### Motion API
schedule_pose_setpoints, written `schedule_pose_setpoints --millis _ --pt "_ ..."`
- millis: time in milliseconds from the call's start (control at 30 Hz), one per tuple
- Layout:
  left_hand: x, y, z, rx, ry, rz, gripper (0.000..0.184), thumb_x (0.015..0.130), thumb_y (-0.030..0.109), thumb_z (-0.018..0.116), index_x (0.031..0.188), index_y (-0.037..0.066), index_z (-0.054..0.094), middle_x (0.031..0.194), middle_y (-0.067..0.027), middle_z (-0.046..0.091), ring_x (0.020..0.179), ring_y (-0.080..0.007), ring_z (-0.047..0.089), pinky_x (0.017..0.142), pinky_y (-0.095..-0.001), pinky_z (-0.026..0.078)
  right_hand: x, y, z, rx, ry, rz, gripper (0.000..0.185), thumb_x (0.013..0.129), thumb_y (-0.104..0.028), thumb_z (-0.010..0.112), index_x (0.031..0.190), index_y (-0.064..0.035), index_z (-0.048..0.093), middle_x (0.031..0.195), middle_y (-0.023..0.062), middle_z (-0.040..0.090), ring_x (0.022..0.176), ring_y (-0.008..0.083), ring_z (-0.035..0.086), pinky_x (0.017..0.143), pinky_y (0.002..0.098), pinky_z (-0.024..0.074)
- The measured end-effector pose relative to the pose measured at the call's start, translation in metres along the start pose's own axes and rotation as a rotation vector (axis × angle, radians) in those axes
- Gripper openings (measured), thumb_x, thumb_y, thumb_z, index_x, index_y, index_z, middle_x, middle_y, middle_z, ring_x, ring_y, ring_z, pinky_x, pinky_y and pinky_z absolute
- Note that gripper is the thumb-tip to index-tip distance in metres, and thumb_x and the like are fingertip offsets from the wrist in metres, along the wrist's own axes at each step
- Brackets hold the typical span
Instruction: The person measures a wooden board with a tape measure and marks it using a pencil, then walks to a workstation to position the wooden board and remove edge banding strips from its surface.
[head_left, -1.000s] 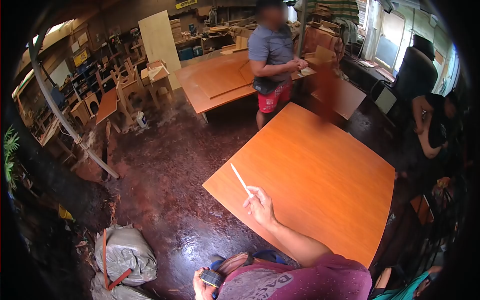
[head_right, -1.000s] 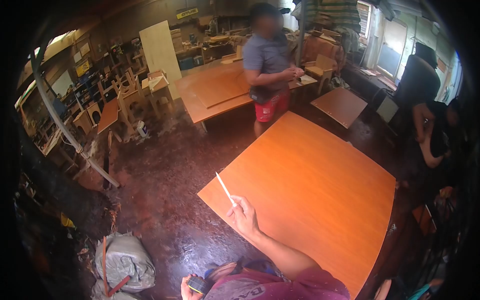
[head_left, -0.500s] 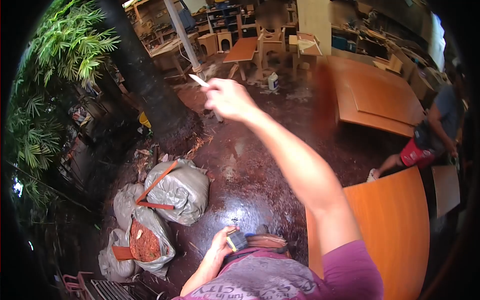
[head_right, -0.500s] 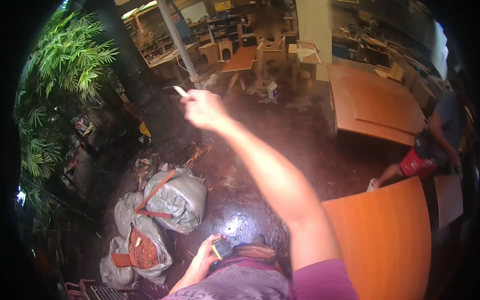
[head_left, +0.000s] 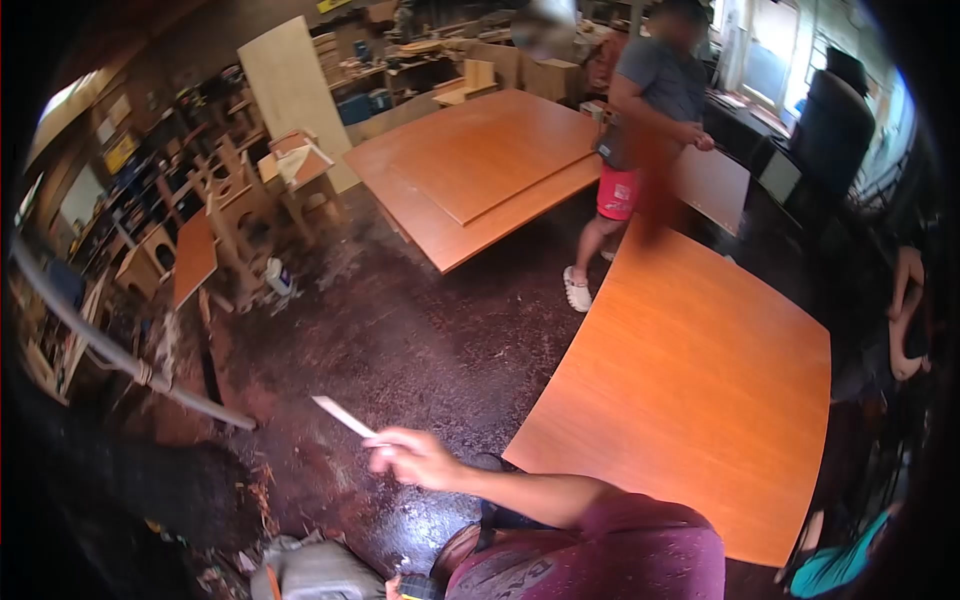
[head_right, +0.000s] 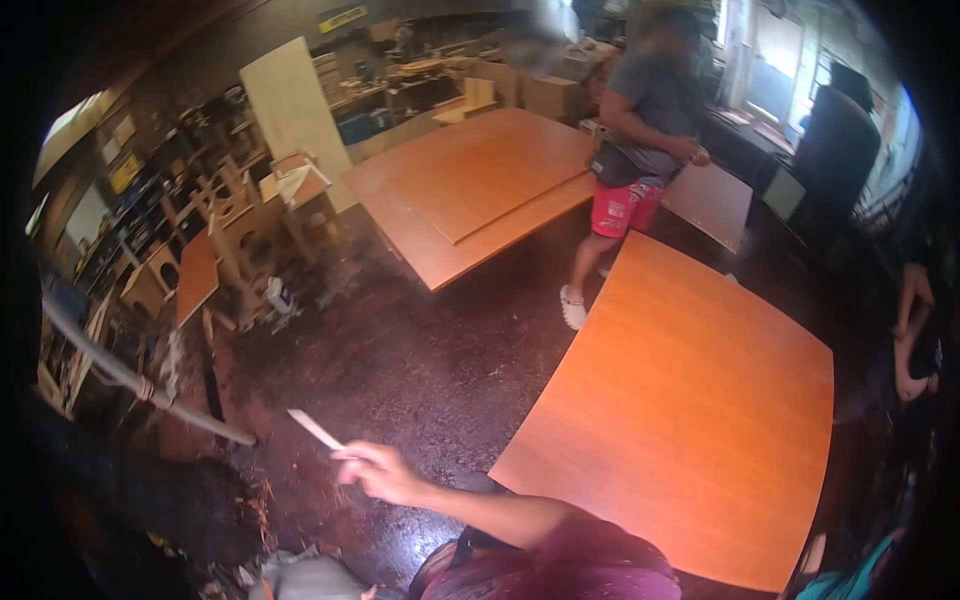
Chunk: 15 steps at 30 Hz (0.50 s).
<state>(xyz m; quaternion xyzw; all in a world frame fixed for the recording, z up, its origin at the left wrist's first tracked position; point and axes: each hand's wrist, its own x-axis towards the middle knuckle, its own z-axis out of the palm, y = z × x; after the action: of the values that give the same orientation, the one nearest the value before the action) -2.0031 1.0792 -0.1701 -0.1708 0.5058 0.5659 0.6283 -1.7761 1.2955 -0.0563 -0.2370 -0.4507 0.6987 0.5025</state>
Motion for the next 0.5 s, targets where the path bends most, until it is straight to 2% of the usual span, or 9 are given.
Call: schedule_pose_setpoints --millis 100,167,200,233,333,367,433,500 --pt "0.056 0.018 0.057 0.126 -0.063 -0.078 0.018 0.088 0.025 0.057 0.088 0.008 0.062 0.079 -0.0072 0.064 0.072 -0.0265 0.064 0.068 -0.0449 0.055 -0.040 -0.013 -0.080 -0.139 0.294 -0.027 0.034 0.103 -0.006 0.046 0.137 -0.0088 0.051 0.095 0.0081 0.069 0.054 0.0032 0.052 0.050 0.0178 0.0460" --pt "0.089 0.037 0.106 0.213 -0.130 -0.109 0.017 0.087 0.024 0.058 0.087 0.008 0.062 0.078 -0.0069 0.064 0.072 -0.0263 0.064 0.067 -0.0448 0.055 -0.047 -0.043 -0.111 -0.267 0.590 -0.011 0.044 0.104 -0.006 0.045 0.146 -0.0105 0.038 0.095 0.0100 0.070 0.053 0.0051 0.053 0.049 0.0183 0.0456" --pt "0.105 0.051 0.130 0.262 -0.160 -0.114 0.016 0.087 0.024 0.058 0.087 0.008 0.062 0.078 -0.0067 0.064 0.072 -0.0261 0.063 0.066 -0.0447 0.054 -0.043 -0.055 -0.124 -0.250 0.710 -0.021 0.045 0.104 -0.006 0.044 0.148 -0.0099 0.034 0.095 0.0118 0.071 0.052 0.0068 0.054 0.050 0.0198 0.0474" --pt "0.119 0.064 0.155 0.318 -0.198 -0.117 0.016 0.086 0.024 0.058 0.087 0.008 0.062 0.077 -0.0065 0.064 0.072 -0.0260 0.063 0.065 -0.0447 0.054 -0.038 -0.076 -0.132 -0.307 0.770 -0.097 0.043 0.104 -0.010 0.045 0.146 -0.0053 0.034 0.095 0.0147 0.071 0.051 0.0076 0.054 0.051 0.0219 0.0496" --pt "0.124 0.092 0.242 0.401 -0.357 -0.145 0.016 0.086 0.023 0.056 0.085 0.008 0.061 0.077 -0.0073 0.064 0.070 -0.0257 0.062 0.063 -0.0444 0.054 -0.010 -0.104 -0.157 -0.276 0.801 -0.376 0.038 0.104 -0.018 0.048 0.138 -0.0015 0.040 0.094 0.0179 0.071 0.051 0.0091 0.055 0.056 0.0262 0.0528" --pt "0.128 0.099 0.259 0.433 -0.363 -0.118 0.018 0.084 0.025 0.058 0.085 0.008 0.062 0.078 -0.0089 0.065 0.070 -0.0270 0.063 0.069 -0.0438 0.055 0.001 -0.117 -0.154 -0.278 0.785 -0.466 0.037 0.104 -0.020 0.049 0.135 -0.0014 0.041 0.094 0.0185 0.070 0.051 0.0097 0.055 0.057 0.0279 0.0536" --pt "0.120 0.107 0.297 0.389 -0.339 -0.112 0.018 0.086 0.025 0.057 0.085 0.008 0.062 0.073 -0.0085 0.064 0.068 -0.0253 0.063 0.065 -0.0421 0.054 0.027 -0.146 -0.143 -0.331 0.726 -0.656 0.034 0.105 -0.023 0.049 0.130 -0.0014 0.044 0.093 0.0192 0.070 0.050 0.0114 0.055 0.059 0.0300 0.0541" --pt "0.139 0.121 0.304 0.272 -0.402 -0.268 0.017 0.087 0.020 0.058 0.093 0.005 0.062 0.085 -0.0100 0.066 0.071 -0.0244 0.063 0.068 -0.0397 0.054 0.058 -0.178 -0.111 -0.384 0.607 -0.822 0.031 0.105 -0.024 0.048 0.127 -0.0016 0.045 0.092 0.0194 0.070 0.050 0.0133 0.055 0.061 0.0307 0.0535"
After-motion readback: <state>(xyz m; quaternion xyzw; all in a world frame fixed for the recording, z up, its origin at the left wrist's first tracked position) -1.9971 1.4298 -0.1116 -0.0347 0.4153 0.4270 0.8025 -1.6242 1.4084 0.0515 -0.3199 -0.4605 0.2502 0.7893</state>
